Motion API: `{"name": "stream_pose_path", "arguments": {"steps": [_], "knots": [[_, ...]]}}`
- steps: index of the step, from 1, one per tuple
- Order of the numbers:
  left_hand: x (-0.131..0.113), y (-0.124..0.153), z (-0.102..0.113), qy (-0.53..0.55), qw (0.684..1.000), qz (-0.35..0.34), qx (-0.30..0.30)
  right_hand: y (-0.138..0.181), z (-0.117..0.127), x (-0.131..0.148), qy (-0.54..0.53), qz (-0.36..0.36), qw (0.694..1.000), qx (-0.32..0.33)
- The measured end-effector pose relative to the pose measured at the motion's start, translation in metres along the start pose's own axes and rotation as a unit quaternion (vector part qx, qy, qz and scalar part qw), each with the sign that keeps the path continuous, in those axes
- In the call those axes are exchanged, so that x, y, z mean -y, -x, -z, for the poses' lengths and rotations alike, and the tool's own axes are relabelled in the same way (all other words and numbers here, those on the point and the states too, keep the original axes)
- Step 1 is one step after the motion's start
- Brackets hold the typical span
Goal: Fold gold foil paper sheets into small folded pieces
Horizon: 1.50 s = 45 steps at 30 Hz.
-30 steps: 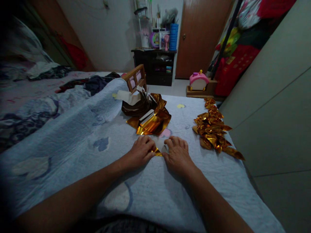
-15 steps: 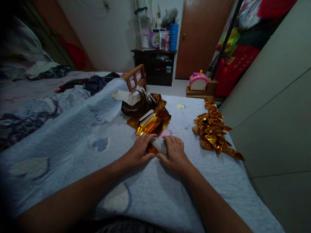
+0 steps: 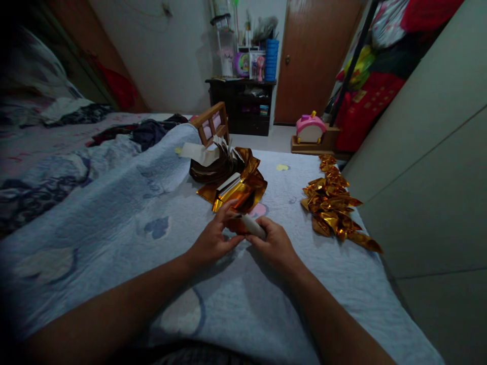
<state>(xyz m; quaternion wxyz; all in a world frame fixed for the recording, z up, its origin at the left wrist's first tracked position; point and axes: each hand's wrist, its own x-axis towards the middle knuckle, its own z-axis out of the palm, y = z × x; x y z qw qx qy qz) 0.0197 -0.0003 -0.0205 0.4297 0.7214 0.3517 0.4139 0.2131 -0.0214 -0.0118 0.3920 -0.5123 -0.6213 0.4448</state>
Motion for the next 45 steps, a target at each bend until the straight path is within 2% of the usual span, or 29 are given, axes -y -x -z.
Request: {"name": "stream_pose_path", "arguments": {"steps": [3,6,11,14,18,25,29,33,37,45], "knots": [[0.0,-0.003,-0.004,0.157,0.985,0.072,0.024,-0.001,-0.004,-0.003,-0.124,-0.035,0.992,-0.009],[-0.002,-0.006,-0.006,0.269,0.956,0.119,0.014,-0.002,-0.008,-0.006,-0.226,-0.057,0.972,0.016],[-0.007,-0.006,-0.003,0.27,0.953,0.137,0.003,-0.002,-0.006,-0.001,-0.282,-0.067,0.957,0.01],[-0.007,-0.005,-0.001,0.247,0.957,0.152,0.031,-0.001,-0.001,0.003,-0.245,-0.048,0.968,-0.014],[-0.006,-0.004,0.0,0.235,0.954,0.176,0.066,0.0,0.002,0.006,-0.183,-0.07,0.981,-0.016],[-0.005,-0.004,0.001,0.204,0.958,0.197,0.035,0.0,0.004,0.005,-0.124,-0.13,0.983,0.02],[-0.003,-0.004,0.0,0.171,0.963,0.206,0.036,0.001,0.004,0.002,0.002,-0.091,0.996,-0.013],[-0.001,-0.004,0.0,0.113,0.976,0.186,0.028,0.002,0.002,0.002,0.136,-0.033,0.988,-0.059],[-0.002,-0.004,0.0,0.059,0.983,0.172,0.034,0.003,0.001,0.002,0.149,-0.015,0.985,-0.081],[-0.005,-0.002,-0.001,-0.025,0.992,0.12,0.033,0.003,-0.003,0.002,0.133,-0.027,0.988,-0.075]]}}
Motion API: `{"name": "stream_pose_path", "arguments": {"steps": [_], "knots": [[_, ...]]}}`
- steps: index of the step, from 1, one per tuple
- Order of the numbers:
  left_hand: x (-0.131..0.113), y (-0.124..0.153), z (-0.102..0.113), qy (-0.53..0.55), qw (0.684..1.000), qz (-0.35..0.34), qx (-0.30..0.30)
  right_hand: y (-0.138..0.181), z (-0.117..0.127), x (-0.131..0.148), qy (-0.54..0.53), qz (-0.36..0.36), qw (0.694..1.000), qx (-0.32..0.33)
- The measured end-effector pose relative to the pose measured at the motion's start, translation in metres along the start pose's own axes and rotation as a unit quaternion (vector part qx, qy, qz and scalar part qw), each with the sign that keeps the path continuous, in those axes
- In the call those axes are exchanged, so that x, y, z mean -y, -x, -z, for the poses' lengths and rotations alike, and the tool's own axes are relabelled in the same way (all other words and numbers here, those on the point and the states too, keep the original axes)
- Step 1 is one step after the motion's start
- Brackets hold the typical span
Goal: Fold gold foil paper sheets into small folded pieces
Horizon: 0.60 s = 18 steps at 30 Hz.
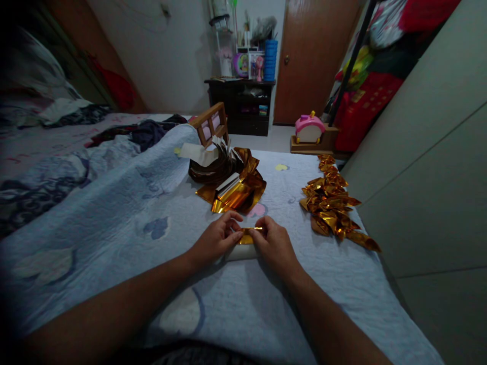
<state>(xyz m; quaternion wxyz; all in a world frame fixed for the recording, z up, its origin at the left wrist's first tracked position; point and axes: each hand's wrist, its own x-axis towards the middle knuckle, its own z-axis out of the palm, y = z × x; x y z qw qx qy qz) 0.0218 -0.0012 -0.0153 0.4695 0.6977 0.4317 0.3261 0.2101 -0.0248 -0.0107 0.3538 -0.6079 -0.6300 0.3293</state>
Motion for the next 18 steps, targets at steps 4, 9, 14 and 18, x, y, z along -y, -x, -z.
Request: {"name": "stream_pose_path", "arguments": {"steps": [4,9,14,18], "knots": [[-0.0022,0.0008,-0.0005,-0.054,0.998,-0.017,-0.01,0.0001,-0.0012,0.0009,0.032,0.022,0.999,0.014],[-0.0048,0.0015,-0.0018,-0.098,0.995,-0.023,-0.02,-0.0006,-0.0002,-0.0008,0.056,0.046,0.997,0.028],[-0.0043,0.0012,-0.0029,-0.119,0.992,-0.034,-0.028,-0.0012,-0.0014,-0.003,0.078,0.056,0.995,0.033],[-0.0035,-0.0005,-0.0022,-0.161,0.985,-0.048,-0.023,-0.0018,-0.0052,-0.0062,0.117,0.059,0.991,0.015]]}}
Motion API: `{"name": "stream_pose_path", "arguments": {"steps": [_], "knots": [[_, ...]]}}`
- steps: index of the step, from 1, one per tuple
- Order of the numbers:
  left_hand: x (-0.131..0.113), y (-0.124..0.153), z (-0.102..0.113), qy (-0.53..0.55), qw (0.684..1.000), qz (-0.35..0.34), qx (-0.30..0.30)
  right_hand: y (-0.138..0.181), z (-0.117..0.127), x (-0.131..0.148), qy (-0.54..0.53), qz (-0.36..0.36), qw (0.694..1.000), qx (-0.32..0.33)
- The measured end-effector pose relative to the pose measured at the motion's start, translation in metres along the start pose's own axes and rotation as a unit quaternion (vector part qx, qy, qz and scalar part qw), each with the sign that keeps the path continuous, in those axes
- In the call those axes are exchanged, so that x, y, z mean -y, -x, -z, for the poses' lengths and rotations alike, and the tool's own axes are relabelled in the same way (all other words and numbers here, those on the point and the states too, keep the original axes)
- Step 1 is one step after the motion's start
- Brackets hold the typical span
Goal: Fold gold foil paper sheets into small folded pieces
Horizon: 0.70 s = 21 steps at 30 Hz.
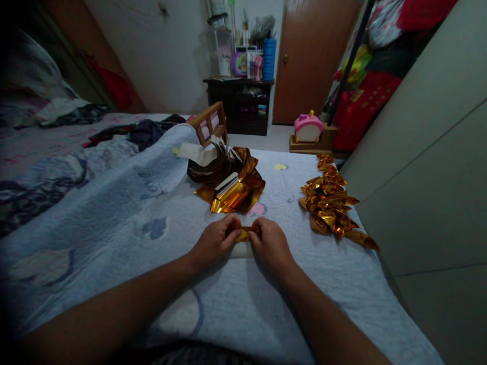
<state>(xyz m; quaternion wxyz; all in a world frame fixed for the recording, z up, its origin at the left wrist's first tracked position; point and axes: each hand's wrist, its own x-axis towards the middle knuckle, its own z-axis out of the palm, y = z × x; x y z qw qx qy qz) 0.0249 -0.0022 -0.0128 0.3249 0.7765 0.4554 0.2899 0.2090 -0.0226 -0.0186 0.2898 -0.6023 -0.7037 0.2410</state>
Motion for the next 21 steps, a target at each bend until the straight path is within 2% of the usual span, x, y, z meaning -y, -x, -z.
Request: {"name": "stream_pose_path", "arguments": {"steps": [10,14,21], "knots": [[0.007,-0.003,-0.004,-0.108,0.992,-0.063,0.024,-0.006,-0.01,-0.001,0.09,0.009,0.995,-0.039],[0.007,-0.002,-0.003,-0.12,0.991,-0.059,0.015,-0.006,-0.012,-0.002,0.12,0.039,0.991,-0.034],[0.007,-0.003,-0.001,-0.113,0.992,-0.048,0.03,-0.004,-0.012,-0.007,0.092,0.104,0.989,-0.042]]}}
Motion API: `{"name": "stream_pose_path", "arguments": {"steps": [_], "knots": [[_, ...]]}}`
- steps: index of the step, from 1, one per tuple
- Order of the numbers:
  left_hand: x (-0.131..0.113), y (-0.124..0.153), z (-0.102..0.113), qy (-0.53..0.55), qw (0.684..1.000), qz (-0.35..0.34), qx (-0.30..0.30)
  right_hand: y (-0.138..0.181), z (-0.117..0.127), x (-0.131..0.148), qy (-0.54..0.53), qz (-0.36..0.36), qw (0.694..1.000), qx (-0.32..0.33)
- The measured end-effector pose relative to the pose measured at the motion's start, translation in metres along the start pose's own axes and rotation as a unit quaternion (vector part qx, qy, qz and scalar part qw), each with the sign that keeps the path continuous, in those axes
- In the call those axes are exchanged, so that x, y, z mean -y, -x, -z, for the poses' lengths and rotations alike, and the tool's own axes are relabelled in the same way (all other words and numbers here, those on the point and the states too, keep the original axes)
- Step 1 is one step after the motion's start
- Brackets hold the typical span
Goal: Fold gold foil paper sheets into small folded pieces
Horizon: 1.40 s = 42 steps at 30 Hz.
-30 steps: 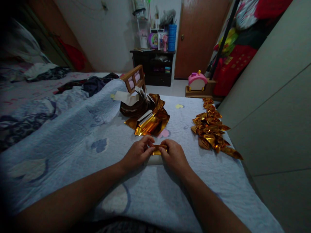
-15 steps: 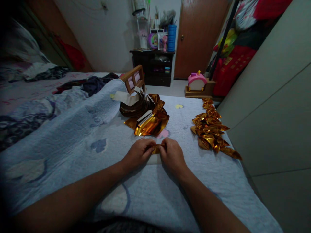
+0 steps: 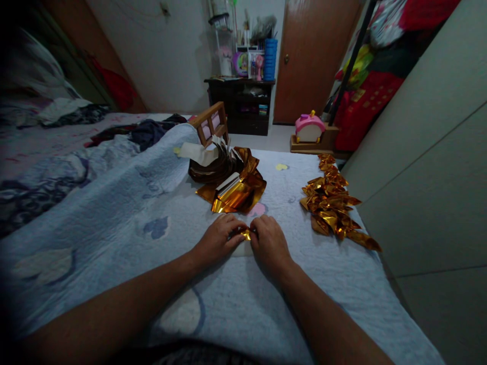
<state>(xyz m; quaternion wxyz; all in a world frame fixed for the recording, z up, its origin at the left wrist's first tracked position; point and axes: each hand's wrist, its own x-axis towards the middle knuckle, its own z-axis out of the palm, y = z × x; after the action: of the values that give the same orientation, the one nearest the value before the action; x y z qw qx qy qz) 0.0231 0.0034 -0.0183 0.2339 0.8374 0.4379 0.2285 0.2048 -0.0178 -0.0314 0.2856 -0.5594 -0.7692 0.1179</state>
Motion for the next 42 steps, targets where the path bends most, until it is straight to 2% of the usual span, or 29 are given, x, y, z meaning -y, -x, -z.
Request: {"name": "stream_pose_path", "arguments": {"steps": [12,19,27,34,42], "knots": [[0.003,0.001,-0.003,-0.049,0.998,-0.033,0.0,0.005,0.002,0.0,-0.017,0.041,0.999,0.002],[0.005,0.001,-0.004,-0.056,0.997,-0.044,0.003,0.008,0.007,0.003,-0.013,0.055,0.998,0.032],[0.007,0.0,-0.003,-0.05,0.997,-0.05,0.012,0.007,0.01,-0.006,-0.017,0.086,0.995,0.051],[0.009,0.0,-0.004,-0.059,0.997,-0.055,0.01,0.005,0.015,-0.009,0.033,0.133,0.988,0.068],[0.012,0.001,-0.006,-0.066,0.995,-0.071,0.006,0.004,0.02,-0.009,0.052,0.143,0.985,0.086]]}}
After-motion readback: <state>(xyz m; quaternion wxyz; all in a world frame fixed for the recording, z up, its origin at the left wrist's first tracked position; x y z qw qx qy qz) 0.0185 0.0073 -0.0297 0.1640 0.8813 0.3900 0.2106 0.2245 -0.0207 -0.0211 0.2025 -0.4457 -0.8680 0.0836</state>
